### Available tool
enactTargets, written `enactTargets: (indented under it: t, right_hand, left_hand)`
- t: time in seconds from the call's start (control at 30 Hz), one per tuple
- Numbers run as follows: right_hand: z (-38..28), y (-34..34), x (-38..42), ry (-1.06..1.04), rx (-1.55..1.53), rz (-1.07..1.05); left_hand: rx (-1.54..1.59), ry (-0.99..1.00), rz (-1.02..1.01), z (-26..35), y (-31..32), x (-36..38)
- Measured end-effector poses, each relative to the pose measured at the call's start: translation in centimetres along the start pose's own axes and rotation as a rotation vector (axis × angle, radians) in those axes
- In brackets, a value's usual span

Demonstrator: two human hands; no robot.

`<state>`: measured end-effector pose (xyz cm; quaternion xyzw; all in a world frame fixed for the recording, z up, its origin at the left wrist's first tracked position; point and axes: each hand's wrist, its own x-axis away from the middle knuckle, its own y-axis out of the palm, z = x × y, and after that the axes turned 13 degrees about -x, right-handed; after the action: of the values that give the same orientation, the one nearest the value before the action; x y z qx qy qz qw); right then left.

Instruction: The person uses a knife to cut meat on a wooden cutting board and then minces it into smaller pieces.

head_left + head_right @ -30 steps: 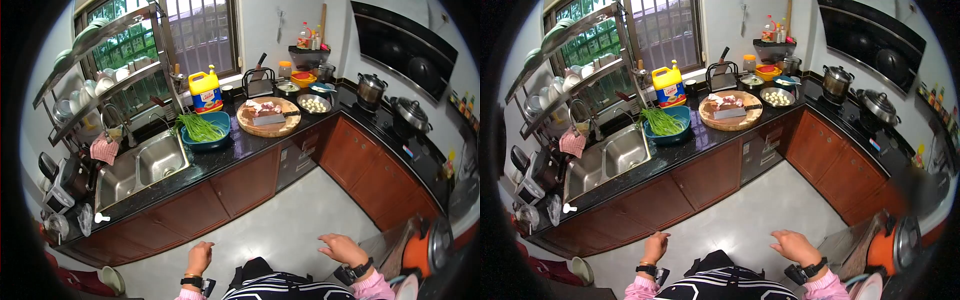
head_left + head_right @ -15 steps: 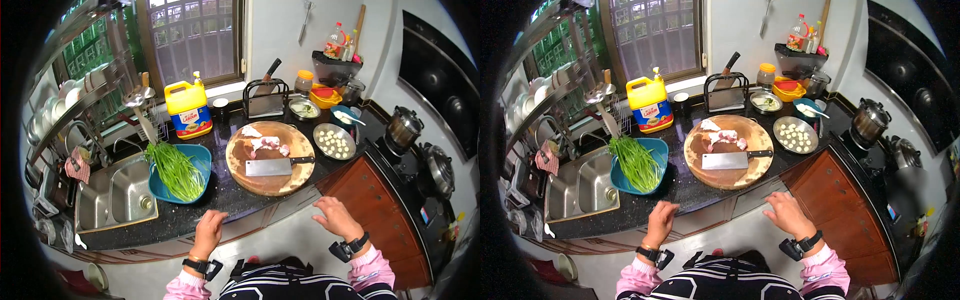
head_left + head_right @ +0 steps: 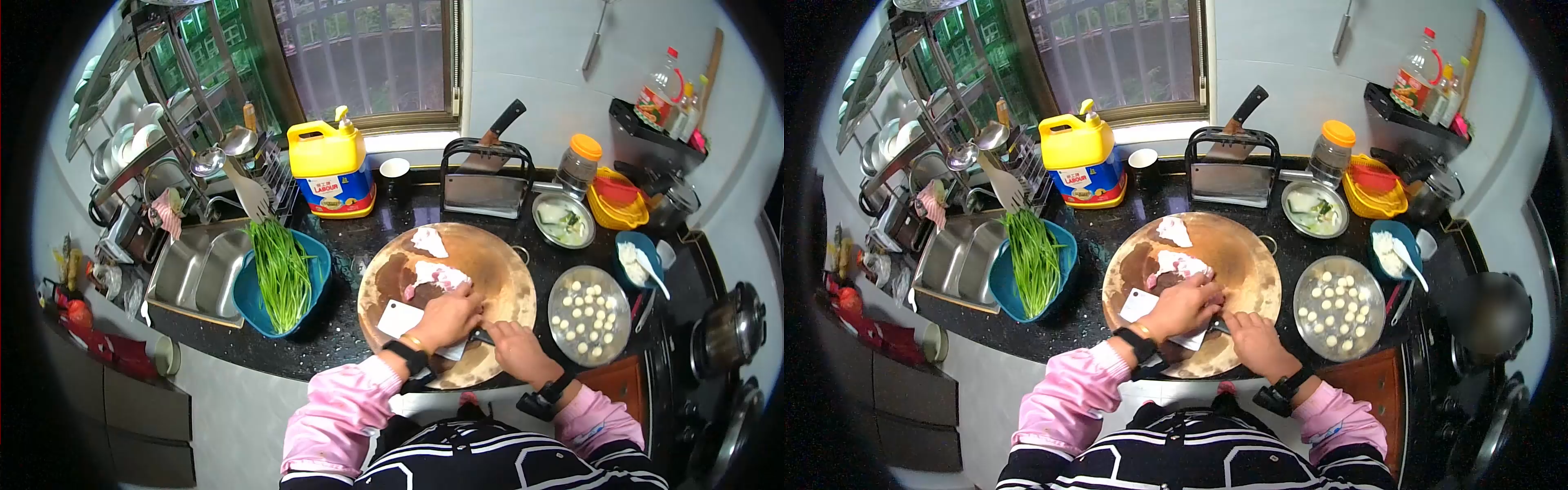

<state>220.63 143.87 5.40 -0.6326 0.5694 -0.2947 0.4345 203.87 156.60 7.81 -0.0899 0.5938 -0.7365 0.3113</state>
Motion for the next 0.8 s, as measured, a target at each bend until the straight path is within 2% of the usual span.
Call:
enactTargets:
  t: [0.03,0.1,0.13,0.2,0.23,0.3,0.37,0.4,0.43,0.47,0.5,0.53,0.57,0.6,0.67,0.77,0.8]
  right_hand:
    - [0.9,1.0,0.0,-0.038,-0.003,-0.010]
    - [1.5,0.1,-0.2,-0.030,-0.050,-0.168]
    - [2.0,-0.6,-0.1,-0.036,-0.059,-0.177]
    - [2.6,-2.8,0.6,0.054,-0.262,-0.289]
    - [3.2,-3.6,1.2,0.046,-0.272,-0.297]
    - [5.0,-5.4,2.4,0.225,-0.496,-0.310]
    - [6.4,-6.5,3.8,0.308,-0.393,-0.338]
    - [6.4,-7.4,4.1,0.339,-0.419,-0.332]
    - [6.0,-8.3,4.3,0.372,-0.446,-0.324]
    - [5.5,-9.0,4.2,0.442,-0.442,-0.334]
    - [5.1,-8.9,3.9,0.423,-0.439,-0.356]
    - [4.7,-8.7,3.8,0.395,-0.515,-0.264]
    - [4.4,-8.4,3.7,0.369,-0.592,-0.168]
    - [4.2,-7.9,3.4,0.300,-0.649,-0.105]
    - [3.0,-7.7,2.3,0.307,-0.618,-0.092]
    - [2.1,-6.8,0.7,0.282,-0.602,-0.078]
    - [3.0,-5.6,0.4,0.137,-0.536,-0.033]
  left_hand:
    - [-0.070,-0.041,-0.159,0.6,0.5,-0.9]
    - [-0.170,-0.092,-0.230,-0.1,3.9,-2.5]
    - [-0.169,-0.105,-0.237,-0.3,4.1,-2.5]
    - [0.206,-0.145,-0.002,-1.1,3.2,-1.3]
    - [0.252,-0.168,0.084,-1.7,2.9,-0.2]
    - [0.387,-0.253,0.234,-2.8,1.5,3.4]
    - [0.773,-0.520,0.244,-3.4,1.8,7.8]
    - [1.021,-0.540,0.254,-3.0,1.1,9.5]
    - [0.966,-0.574,0.264,-2.3,0.6,10.9]
    - [0.618,-0.547,0.223,-1.6,0.1,11.9]
    - [0.276,-0.511,0.171,-1.1,-0.1,12.7]
    - [-0.024,-0.462,0.161,-1.5,1.2,13.7]
    - [-0.025,-0.482,0.167,-1.0,1.5,14.4]
    - [-0.027,-0.529,0.299,-0.4,1.6,14.6]
    - [-0.032,-0.590,0.499,0.2,2.1,15.3]
    - [-0.117,-0.613,0.424,1.2,1.8,15.2]
    - [-0.188,-0.594,0.420,1.3,1.5,14.5]
